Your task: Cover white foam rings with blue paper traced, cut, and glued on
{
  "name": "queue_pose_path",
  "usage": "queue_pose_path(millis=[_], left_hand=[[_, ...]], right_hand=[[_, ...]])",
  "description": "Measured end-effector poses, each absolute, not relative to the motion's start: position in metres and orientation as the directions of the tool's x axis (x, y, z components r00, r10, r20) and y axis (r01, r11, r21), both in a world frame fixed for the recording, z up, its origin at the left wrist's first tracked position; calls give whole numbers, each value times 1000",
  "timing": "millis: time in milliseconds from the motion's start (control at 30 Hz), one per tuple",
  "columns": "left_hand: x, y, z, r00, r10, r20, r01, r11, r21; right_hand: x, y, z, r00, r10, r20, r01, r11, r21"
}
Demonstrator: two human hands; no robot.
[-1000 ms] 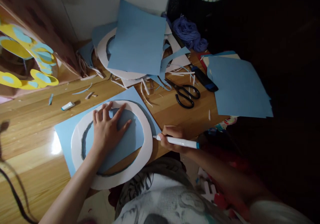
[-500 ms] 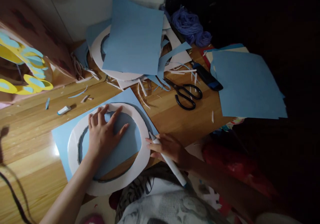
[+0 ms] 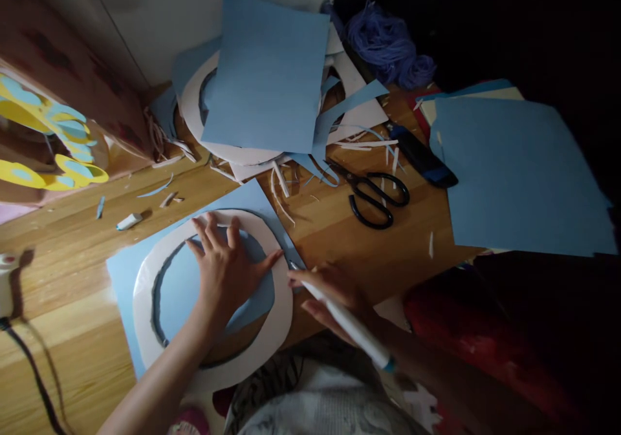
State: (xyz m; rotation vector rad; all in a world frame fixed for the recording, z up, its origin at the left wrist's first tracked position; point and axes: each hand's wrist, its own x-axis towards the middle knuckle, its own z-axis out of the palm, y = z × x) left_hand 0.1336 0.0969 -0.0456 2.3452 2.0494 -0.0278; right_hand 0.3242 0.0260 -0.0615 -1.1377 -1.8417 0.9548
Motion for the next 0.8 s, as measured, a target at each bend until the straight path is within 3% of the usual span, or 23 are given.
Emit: queue_pose_path(millis=[300, 567, 800], left_hand=[[133, 94, -50, 157, 988, -10, 988, -157, -8], [133, 94, -49, 150, 989, -13, 989, -149, 17], [132, 94, -50, 144, 989, -17, 989, -144, 19]], right_hand=[[323, 65, -63, -168, 985, 25, 315, 78, -946], [319, 76, -52, -184, 982, -32, 323, 30, -946], [316, 80, -53, -190, 982, -3, 368, 69, -927]])
